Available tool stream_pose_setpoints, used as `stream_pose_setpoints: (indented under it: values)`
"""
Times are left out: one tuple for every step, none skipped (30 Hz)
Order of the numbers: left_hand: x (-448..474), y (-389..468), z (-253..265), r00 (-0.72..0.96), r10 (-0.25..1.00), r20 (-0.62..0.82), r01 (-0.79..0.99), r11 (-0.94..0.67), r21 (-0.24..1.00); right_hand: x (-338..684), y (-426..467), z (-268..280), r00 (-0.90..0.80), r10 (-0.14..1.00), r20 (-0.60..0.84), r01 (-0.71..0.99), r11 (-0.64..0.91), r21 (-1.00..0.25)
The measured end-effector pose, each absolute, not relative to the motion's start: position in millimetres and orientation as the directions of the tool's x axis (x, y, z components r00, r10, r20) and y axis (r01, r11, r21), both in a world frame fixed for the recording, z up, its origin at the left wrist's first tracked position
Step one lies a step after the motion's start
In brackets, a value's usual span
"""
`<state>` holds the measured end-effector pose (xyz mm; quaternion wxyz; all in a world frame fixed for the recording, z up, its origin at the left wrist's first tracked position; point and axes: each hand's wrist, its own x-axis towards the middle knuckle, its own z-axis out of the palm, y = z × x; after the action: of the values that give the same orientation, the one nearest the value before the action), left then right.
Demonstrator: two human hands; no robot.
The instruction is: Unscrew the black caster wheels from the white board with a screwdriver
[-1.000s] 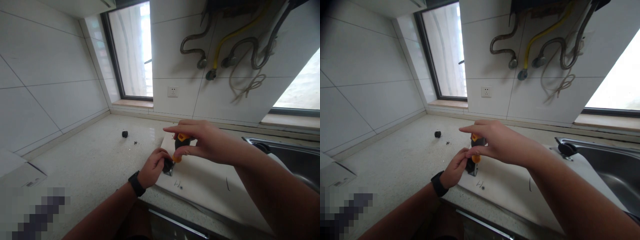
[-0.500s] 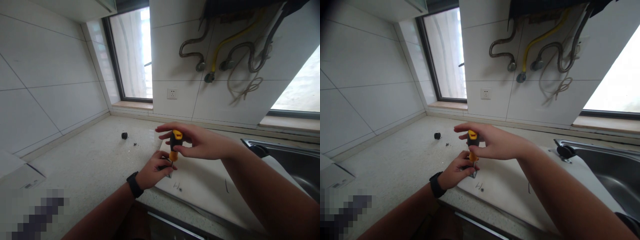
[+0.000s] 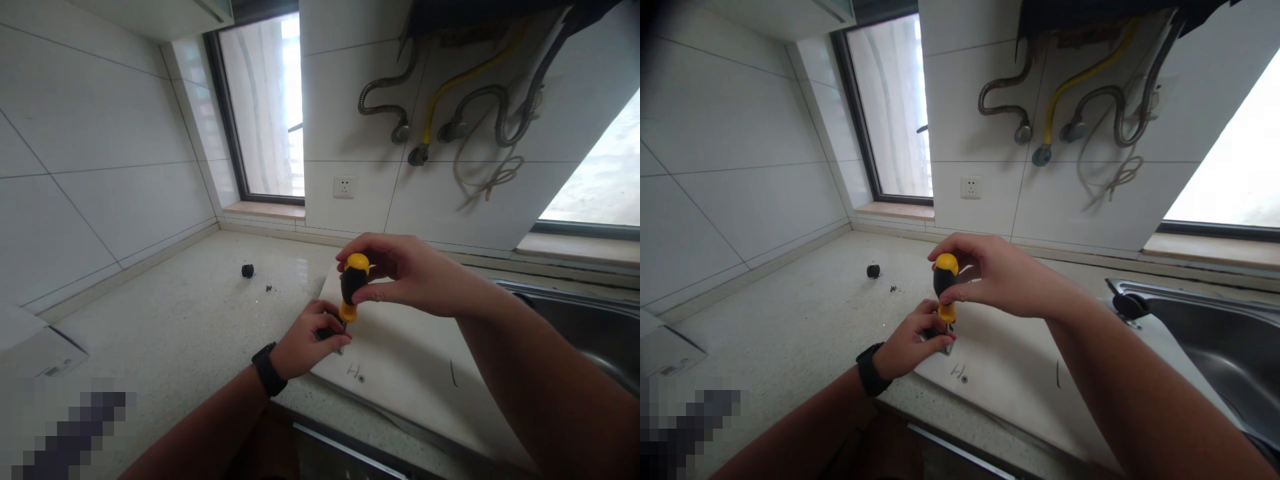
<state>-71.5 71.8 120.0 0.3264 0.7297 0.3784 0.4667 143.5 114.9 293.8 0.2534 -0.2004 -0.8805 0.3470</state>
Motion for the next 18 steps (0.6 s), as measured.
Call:
stream_pose_setpoints:
  values:
    - [-72,72,120,0.274,0.862,0.426,0.249,-0.492,0.834,144,117,294,-0.827,0.488,0.28,0.138,0.659,-0.74]
    - [-72,72,119,0.271,0.865,0.422,0.249,-0.487,0.837,145,118,295,-0.859,0.442,0.259,0.103,0.644,-0.758]
    - [-72,72,119,0.272,0.866,0.421,0.248,-0.485,0.838,145,119,295,-0.881,0.404,0.246,0.08,0.64,-0.764]
    - [-72,72,118,0.274,0.864,0.422,0.245,-0.488,0.838,145,120,295,-0.891,0.384,0.243,0.073,0.649,-0.757]
    - [-72,73,117,0.277,0.862,0.425,0.242,-0.491,0.837,144,120,296,-0.889,0.384,0.249,0.086,0.674,-0.734]
    - [-71,73,116,0.279,0.86,0.427,0.239,-0.493,0.837,143,119,296,-0.875,0.405,0.266,0.119,0.712,-0.692]
    - [-71,74,115,0.279,0.859,0.43,0.236,-0.495,0.836,141,117,296,-0.851,0.44,0.288,0.172,0.75,-0.639]
    - [-72,75,114,0.28,0.857,0.432,0.234,-0.497,0.836,139,114,296,-0.823,0.478,0.306,0.233,0.776,-0.587]
    - [-72,75,113,0.281,0.857,0.433,0.232,-0.498,0.835,137,112,296,-0.799,0.511,0.316,0.289,0.788,-0.544]
    - [-72,76,112,0.283,0.856,0.433,0.233,-0.499,0.835,135,109,297,-0.781,0.538,0.318,0.336,0.79,-0.514]
    - [-72,76,112,0.286,0.855,0.433,0.236,-0.501,0.833,134,106,298,-0.766,0.562,0.312,0.372,0.783,-0.498]
    - [-72,76,111,0.289,0.852,0.436,0.241,-0.505,0.829,133,104,298,-0.756,0.582,0.3,0.395,0.771,-0.5]
    - [-72,76,111,0.29,0.848,0.443,0.248,-0.513,0.822,132,103,299,-0.75,0.597,0.284,0.407,0.756,-0.512]
    - [-72,76,111,0.288,0.843,0.454,0.257,-0.525,0.812,133,103,299,-0.746,0.607,0.273,0.411,0.743,-0.529]
    - [-72,75,111,0.282,0.837,0.468,0.267,-0.537,0.8,133,103,299,-0.741,0.615,0.268,0.408,0.73,-0.548]
    - [-72,75,111,0.276,0.831,0.483,0.277,-0.55,0.788,134,105,298,-0.74,0.618,0.265,0.398,0.72,-0.568]
    - [-72,74,111,0.273,0.826,0.494,0.287,-0.56,0.777,135,107,298,-0.743,0.616,0.262,0.385,0.714,-0.585]
    - [-73,74,111,0.272,0.822,0.501,0.296,-0.567,0.769,136,109,297,-0.749,0.608,0.262,0.37,0.713,-0.595]
